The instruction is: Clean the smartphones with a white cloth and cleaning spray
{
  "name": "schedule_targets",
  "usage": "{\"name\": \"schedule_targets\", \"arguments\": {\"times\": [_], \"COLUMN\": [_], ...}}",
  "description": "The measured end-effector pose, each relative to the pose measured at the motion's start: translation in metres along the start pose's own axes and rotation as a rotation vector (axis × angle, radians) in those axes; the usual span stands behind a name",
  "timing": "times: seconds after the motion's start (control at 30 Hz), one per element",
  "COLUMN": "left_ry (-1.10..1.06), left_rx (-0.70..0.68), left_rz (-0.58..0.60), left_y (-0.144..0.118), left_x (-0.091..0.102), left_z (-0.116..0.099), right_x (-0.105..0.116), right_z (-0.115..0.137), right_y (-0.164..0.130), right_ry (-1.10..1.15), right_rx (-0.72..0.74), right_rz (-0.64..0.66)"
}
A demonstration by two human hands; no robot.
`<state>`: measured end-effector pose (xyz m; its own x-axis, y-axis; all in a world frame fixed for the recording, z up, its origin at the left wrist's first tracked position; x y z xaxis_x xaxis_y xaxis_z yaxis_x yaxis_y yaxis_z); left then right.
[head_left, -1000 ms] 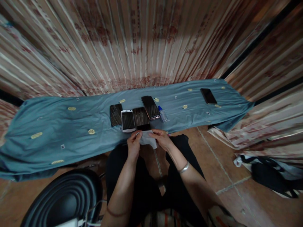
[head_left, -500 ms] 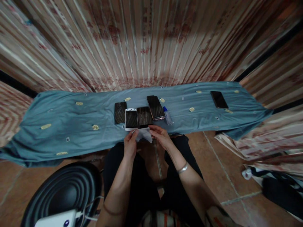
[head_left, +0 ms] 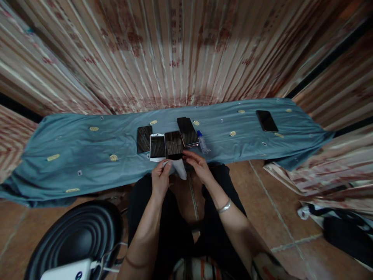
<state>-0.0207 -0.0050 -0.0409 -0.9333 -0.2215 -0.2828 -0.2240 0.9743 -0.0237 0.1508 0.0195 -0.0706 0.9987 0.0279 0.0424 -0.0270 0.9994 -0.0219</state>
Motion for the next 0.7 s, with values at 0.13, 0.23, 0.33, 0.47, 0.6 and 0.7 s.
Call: {"name": "schedule_targets", "arguments": {"times": [0.13, 0.23, 0.33, 0.47, 0.6, 0.7], "left_ry": [-0.301, -0.408, -0.389, -0.176, 0.049, 0.122], "left_rx": [0.196, 0.265, 0.204, 0.005, -0.112, -0.150], "left_rz": [-0.042, -0.061, -0.073, -0.063, 0.014, 0.104], "left_y": [0.000, 0.001, 0.004, 0.004, -0.003, -0.010], "left_x": [-0.002, 0.000, 0.008, 0.020, 0.015, 0.002], "left_z": [0.014, 0.017, 0.015, 0.006, -0.003, -0.013], "right_x": [-0.009, -0.010, -0.001, -0.009, -0.031, -0.046], "right_z": [0.003, 0.002, 0.002, 0.000, 0.003, 0.004], "right_y": [0.002, 0.004, 0.006, 0.003, -0.005, -0.008], "right_ry": [0.042, -0.012, -0.092, -0.174, -0.196, -0.072], "right_rx": [-0.016, -0.005, 0.034, 0.027, 0.058, 0.028], "right_rz": [0.129, 0.135, 0.007, 0.062, 0.196, 0.290]}}
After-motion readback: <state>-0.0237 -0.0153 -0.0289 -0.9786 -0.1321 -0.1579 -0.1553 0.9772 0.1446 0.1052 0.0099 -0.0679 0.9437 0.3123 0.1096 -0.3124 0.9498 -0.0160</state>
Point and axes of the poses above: each hand's wrist, its own y-axis towards the middle knuckle, its own x-axis out of the back of the hand, z = x × y, the point moved 6 cm from there along y, towards the middle knuckle, and after that the axes turned 14 degrees about -y, right-handed, at the moved point
